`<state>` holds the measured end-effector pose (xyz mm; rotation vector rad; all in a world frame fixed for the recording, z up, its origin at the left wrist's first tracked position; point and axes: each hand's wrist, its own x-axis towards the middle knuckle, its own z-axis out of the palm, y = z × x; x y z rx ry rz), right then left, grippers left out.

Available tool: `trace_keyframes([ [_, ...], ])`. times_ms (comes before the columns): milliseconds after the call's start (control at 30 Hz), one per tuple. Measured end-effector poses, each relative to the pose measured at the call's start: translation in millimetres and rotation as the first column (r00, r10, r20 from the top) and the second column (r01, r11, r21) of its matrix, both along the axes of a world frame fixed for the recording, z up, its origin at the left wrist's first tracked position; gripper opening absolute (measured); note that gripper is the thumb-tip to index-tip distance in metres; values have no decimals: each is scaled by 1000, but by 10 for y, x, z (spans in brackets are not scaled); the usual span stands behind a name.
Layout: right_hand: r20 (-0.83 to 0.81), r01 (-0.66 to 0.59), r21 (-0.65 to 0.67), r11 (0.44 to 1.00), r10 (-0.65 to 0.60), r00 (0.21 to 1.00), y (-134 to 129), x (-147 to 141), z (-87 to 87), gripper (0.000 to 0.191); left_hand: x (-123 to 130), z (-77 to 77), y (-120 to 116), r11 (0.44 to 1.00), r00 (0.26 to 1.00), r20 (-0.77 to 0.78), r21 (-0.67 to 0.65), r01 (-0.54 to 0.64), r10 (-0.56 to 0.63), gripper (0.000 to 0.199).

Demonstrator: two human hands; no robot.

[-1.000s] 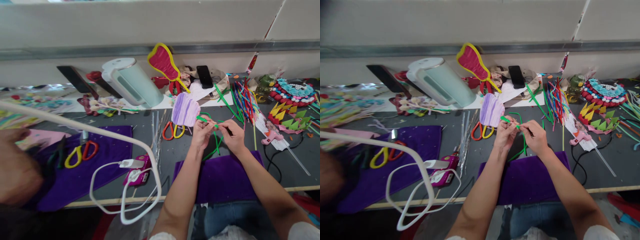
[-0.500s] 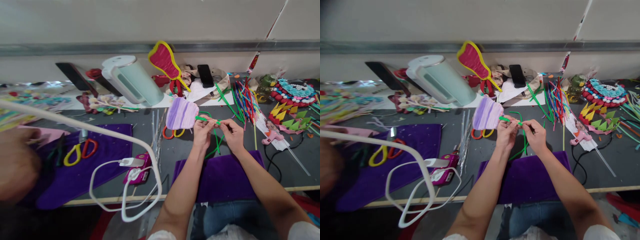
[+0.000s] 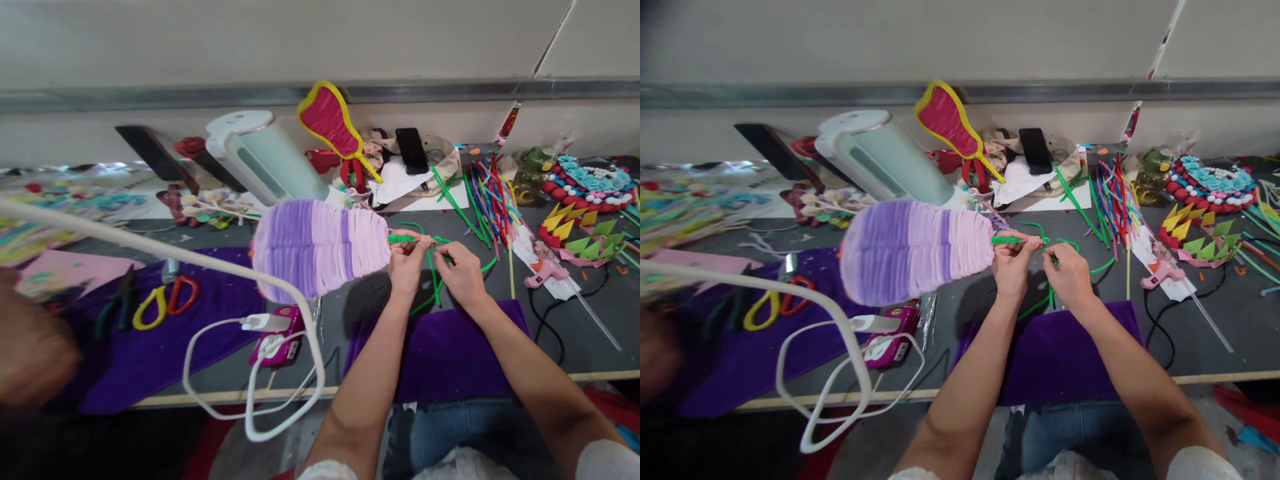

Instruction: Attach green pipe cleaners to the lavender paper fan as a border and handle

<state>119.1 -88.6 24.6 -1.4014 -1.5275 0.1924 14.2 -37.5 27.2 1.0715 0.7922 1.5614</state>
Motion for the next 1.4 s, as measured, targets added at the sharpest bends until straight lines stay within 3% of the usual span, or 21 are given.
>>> trace_keyframes([
  [100, 278, 46, 34, 998, -54, 959, -18, 59, 39, 17, -21, -29, 28, 999, 994, -110, -32, 16, -19, 26],
  [233, 592, -8, 67, 998, -33, 805, -15, 199, 122, 23, -55, -67, 71, 995, 978, -191, -68, 73, -85, 23],
  [333, 684, -72, 63, 995, 9, 729, 12, 308, 155, 23, -75, -91, 91, 989, 953, -274, -106, 106, -132, 20],
  [467, 686, -99, 70, 993, 24, 727, 37, 411, 150, 24, -76, -92, 75, 973, 933, -284, -129, 193, -222, 20],
  [567, 658, -131, 64, 989, 57, 751, 38, 462, 141, 24, -78, -73, 53, 945, 912, -257, -152, 289, -320, 24],
  [667, 546, -174, 34, 984, 127, 828, 45, 495, 138, 22, -98, -56, 47, 914, 900, -185, -175, 366, -395, 30],
  [800, 239, -260, -25, 965, 259, 936, 75, 507, 129, 20, -130, -39, 49, 875, 880, -82, -181, 449, -468, 35],
  [933, -32, -315, -65, 947, 313, 949, 96, 489, 118, 18, -132, -7, 30, 847, 857, -2, -158, 508, -515, 37],
  [1133, -181, -327, -59, 943, 312, 933, 75, 428, 132, 17, -92, 54, -16, 854, 863, 103, -129, 505, -494, 39],
  [1400, -154, -219, 69, 973, 227, 962, 58, 252, 68, 16, -17, 30, -17, 929, 915, 232, -88, 358, -331, 41],
])
